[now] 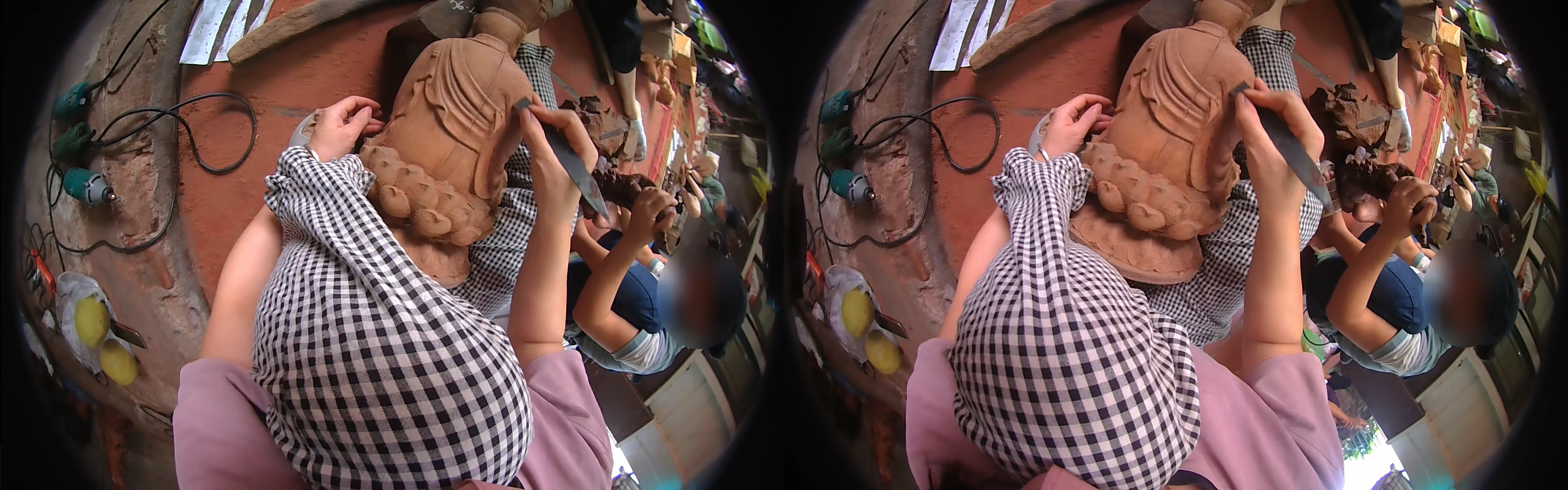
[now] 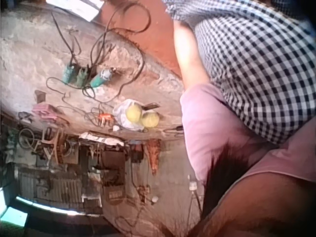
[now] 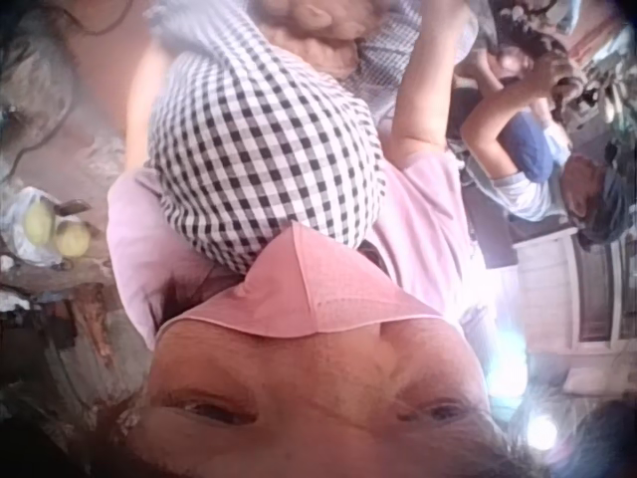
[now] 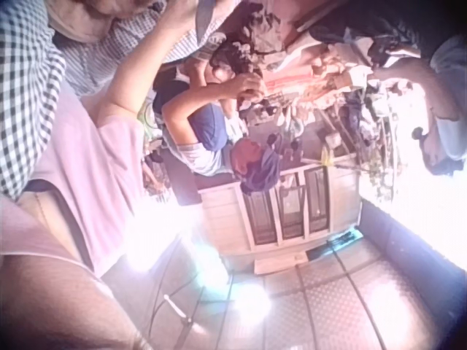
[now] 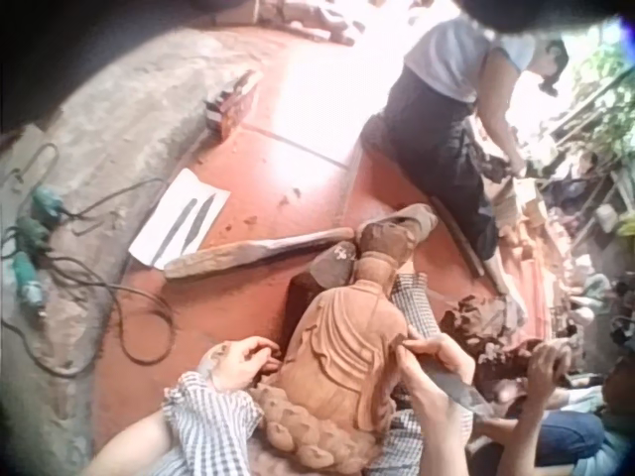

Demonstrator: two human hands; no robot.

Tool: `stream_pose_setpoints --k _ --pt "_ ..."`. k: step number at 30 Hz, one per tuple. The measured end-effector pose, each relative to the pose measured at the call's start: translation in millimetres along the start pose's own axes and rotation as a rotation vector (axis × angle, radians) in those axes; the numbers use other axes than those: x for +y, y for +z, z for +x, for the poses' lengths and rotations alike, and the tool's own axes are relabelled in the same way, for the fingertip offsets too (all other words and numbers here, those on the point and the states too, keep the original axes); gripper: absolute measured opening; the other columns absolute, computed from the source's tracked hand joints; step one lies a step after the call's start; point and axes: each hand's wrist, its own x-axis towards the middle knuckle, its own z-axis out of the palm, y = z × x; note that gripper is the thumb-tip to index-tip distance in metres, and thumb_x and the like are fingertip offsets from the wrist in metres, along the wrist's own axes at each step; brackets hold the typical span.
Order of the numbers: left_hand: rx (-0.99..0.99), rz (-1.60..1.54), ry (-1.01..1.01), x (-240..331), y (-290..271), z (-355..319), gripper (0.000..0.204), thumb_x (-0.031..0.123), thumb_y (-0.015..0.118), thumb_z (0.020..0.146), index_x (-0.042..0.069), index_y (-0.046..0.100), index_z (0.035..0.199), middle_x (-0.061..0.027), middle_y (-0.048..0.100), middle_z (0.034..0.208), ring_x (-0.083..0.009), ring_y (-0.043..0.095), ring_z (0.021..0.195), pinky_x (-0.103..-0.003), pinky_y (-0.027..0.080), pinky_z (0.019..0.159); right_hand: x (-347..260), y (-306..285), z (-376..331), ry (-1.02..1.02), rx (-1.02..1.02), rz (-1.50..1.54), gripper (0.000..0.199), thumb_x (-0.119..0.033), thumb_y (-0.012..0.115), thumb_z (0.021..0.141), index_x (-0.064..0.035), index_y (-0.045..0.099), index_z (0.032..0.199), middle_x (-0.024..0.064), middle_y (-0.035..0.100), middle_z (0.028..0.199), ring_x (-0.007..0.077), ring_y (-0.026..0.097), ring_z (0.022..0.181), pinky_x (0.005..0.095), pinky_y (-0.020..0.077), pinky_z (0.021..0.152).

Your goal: The person carves a seated clay figure using a small metal tool, refining the folds of the garment and the base. The figure rests on the person's lap while they work.

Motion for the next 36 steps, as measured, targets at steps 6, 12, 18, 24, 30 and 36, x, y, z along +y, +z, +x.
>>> stream_pose_setpoints --k 6,12,18,24,30,36 --pt "-0.015 0.005 -0.015 0 -1 1 0.025 0.011 0.051 0.106 -0.005 0.06 0.123 -0.0134 0.066 0.117 -0.0179 0.069 0.102 -0.03 0.057 0.092 -13 -3 0 0.14 -0.021 -0.049 0.01 -0.003 0.074 0.087 0.0053 0.07 0.089 0.0074 0.073 0.088 0.0127 0.07 0.093 0.0248 0.0515 0.085" --pt "0.004 0.019 -0.006 1 1 1 0.025 0.011 0.051 0.106 -0.005 0.061 0.122 -0.0131 0.068 0.115 -0.0176 0.07 0.1 -0.029 0.058 0.09 -5 -7 -13 0.069 -0.008 -0.09 0.01 -0.004 0.075 0.086 0.0051 0.07 0.089 0.0092 0.073 0.087 0.0141 0.071 0.096 0.0237 0.0509 0.083" --pt "-0.003 -0.003 0.006 1 1 0 0.025 0.011 0.051 0.106 -0.005 0.061 0.122 -0.0129 0.068 0.114 -0.0181 0.07 0.1 -0.029 0.058 0.09 -14 -2 2 0.131 -0.004 -0.038 0.01 -0.004 0.075 0.087 0.0042 0.07 0.09 0.0075 0.071 0.084 0.0105 0.068 0.088 0.0235 0.0504 0.083" --pt "-0.006 0.039 -0.022 -1 1 2 0.025 0.011 0.051 0.106 -0.005 0.059 0.124 -0.011 0.067 0.114 -0.0166 0.069 0.099 -0.029 0.058 0.089 -7 -17 -24 0.199 -0.036 -0.063 0.011 -0.005 0.075 0.088 0.0053 0.071 0.09 0.0082 0.073 0.087 0.011 0.068 0.089 0.0233 0.0512 0.082" --pt "-0.005 0.013 0.008 -1 1 1 0.025 0.012 0.052 0.106 -0.005 0.06 0.122 -0.0136 0.068 0.115 -0.0181 0.07 0.1 -0.03 0.058 0.091 -10 2 4 0.113 0.03 0.027 0.011 -0.006 0.075 0.089 0.0033 0.071 0.092 0.0024 0.069 0.083 0.0041 0.059 0.075 0.0187 0.0463 0.069" --pt "-0.01 -0.008 0.014 -1 1 0 0.025 0.012 0.052 0.105 -0.006 0.06 0.121 -0.0135 0.067 0.114 -0.0178 0.07 0.099 -0.03 0.058 0.091 -9 -16 -15 0.125 -0.025 -0.074 0.011 -0.006 0.075 0.089 0.0043 0.071 0.091 0.0017 0.069 0.079 0.0038 0.058 0.07 0.0177 0.0457 0.065"
